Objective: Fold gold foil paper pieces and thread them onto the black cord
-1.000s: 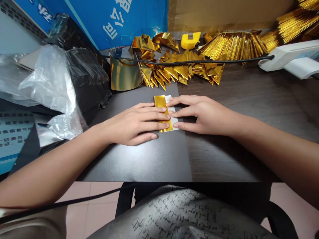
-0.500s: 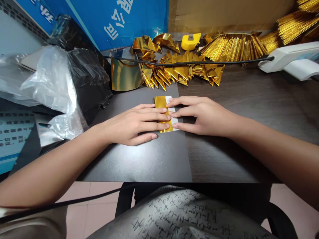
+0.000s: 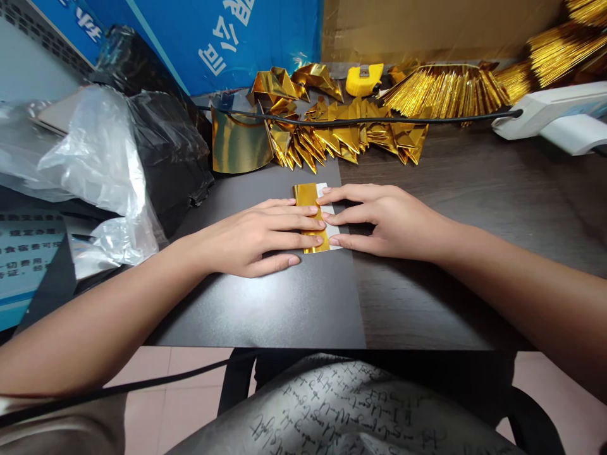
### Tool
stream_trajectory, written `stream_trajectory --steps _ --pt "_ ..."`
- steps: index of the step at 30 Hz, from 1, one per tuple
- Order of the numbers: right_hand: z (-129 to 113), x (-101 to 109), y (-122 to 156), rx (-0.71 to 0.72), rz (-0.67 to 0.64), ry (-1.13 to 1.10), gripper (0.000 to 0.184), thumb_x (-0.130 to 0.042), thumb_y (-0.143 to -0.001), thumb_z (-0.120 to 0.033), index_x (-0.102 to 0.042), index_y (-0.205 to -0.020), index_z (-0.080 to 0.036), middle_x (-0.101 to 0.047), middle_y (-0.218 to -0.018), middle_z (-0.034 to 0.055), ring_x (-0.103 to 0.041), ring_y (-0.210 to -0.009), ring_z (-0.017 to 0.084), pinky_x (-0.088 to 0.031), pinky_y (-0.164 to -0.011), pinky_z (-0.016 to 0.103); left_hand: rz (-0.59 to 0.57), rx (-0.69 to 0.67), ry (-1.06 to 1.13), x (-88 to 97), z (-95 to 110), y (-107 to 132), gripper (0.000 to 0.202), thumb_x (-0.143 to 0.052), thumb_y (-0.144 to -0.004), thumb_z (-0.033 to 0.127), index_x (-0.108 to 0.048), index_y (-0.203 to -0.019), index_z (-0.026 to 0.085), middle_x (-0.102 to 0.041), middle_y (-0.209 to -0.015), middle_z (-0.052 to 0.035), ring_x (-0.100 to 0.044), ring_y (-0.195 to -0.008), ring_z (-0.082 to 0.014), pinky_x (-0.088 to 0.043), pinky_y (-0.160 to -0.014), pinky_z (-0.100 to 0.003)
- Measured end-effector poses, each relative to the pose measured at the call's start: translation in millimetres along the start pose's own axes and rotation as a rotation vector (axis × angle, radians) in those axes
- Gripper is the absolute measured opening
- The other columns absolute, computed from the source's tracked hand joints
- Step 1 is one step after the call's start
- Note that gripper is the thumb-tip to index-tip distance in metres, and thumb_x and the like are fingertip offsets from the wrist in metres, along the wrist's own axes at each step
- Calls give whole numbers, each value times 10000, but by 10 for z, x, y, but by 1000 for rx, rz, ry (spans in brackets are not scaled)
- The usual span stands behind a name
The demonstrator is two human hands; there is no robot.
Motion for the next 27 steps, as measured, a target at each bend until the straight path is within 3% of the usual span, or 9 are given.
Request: stream_trajectory --steps 16,22,27 --pt "-15 4 -6 -24 -7 -9 232 -637 -957 -348 -769 -1064 -190 -664 -1345 89 -666 -1210 257 -561 -1026 406 -8 10 3 3 3 -9 385 -543 -1005 277 -605 -1382 233 -595 -1468 -85 -485 -1449 -223 -303 -1263 -412" --pt "-52 -5 -18 -60 -1 26 322 -667 -943 -385 -730 -1181 -177 -660 -1349 96 -661 -1221 264 -570 -1028 420 -40 26 -3 1 11 -16 393 -551 -998 272 -605 -1383 212 -595 -1466 -92 -487 -1445 -241 -343 -1236 -425" --pt "-117 -15 -32 -42 -6 74 296 -649 -958 -333 -745 -1198 -190 -671 -1343 72 -603 -1316 266 -495 -1156 438 -30 28 -1 12 12 -17 395 -554 -988 268 -621 -1374 215 -592 -1464 -110 -445 -1473 -279 -377 -1217 -470"
Point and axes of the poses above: each hand's wrist, its own y-axis away from the middle knuckle, its own x-axis out of the back of the hand, z = x × y, the point moved 8 cm from there along -y, towards the middle knuckle
